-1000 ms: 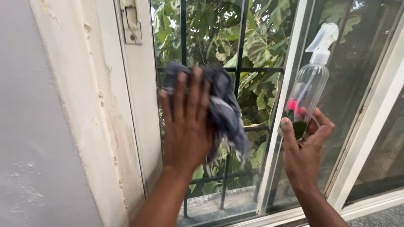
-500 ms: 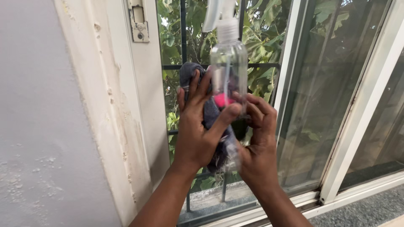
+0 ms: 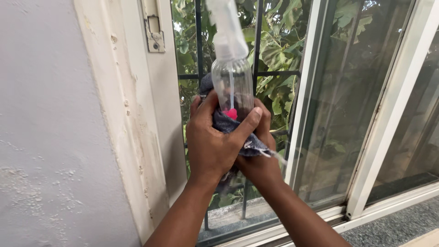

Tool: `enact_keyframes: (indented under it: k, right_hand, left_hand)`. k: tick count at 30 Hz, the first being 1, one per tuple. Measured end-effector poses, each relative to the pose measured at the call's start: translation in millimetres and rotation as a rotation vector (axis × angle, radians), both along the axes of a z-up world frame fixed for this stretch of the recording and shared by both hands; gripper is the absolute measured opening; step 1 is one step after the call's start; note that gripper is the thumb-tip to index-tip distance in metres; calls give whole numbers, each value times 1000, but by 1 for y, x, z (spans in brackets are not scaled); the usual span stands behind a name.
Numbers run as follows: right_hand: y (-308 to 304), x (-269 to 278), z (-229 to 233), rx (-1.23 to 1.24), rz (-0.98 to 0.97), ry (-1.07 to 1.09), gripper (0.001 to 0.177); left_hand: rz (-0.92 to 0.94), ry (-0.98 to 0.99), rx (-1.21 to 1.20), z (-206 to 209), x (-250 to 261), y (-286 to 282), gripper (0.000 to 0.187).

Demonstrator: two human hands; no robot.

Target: The person sprays a window with a clear spray bottle and wipes the glass and frame with a dark cloth. The person repeatedly sprays and wipes different sections of the window and the lower frame.

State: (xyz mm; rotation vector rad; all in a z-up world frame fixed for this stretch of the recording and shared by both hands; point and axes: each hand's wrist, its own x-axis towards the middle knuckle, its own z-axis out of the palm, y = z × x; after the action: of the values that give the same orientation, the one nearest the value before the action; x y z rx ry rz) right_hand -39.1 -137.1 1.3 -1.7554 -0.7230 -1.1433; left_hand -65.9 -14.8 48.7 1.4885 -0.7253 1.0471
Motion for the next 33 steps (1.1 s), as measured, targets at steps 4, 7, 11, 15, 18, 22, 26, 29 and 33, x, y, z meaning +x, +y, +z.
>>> enact_keyframes:
  k: [4, 7, 11, 15, 18, 22, 26, 29, 33]
  right_hand:
    - [-18, 7, -2, -97, -53, -11, 88]
    - [-35, 12, -6, -64, -224, 19, 57]
    - [-70, 23, 11, 93, -494, -133, 43]
    - [-95, 37, 39, 370, -554, 36, 27]
    - [-92, 32, 38, 425, -460, 131, 28]
    - [-77, 31, 39, 272, -393, 95, 49]
    - [-56, 35, 15, -120, -687, -173, 66]
    - [-59, 33, -5, -264, -639, -256, 60]
    - [-78, 49, -7, -232, -587, -213, 64]
  left_hand:
    - [89, 37, -148, 15, 2, 5, 46]
    - [78, 78, -202, 28, 7, 8, 46]
    - [88, -79, -186, 27, 7, 10, 47]
    - [138, -50, -40, 23, 8, 11, 43]
    - [180, 118, 28, 25, 10, 7, 42]
    - [217, 201, 39, 29, 14, 1, 42]
    - [257, 12, 130, 37, 20, 6, 41]
    - [251, -52, 169, 43, 25, 8, 43]
    - [239, -38, 231, 38, 31, 13, 45]
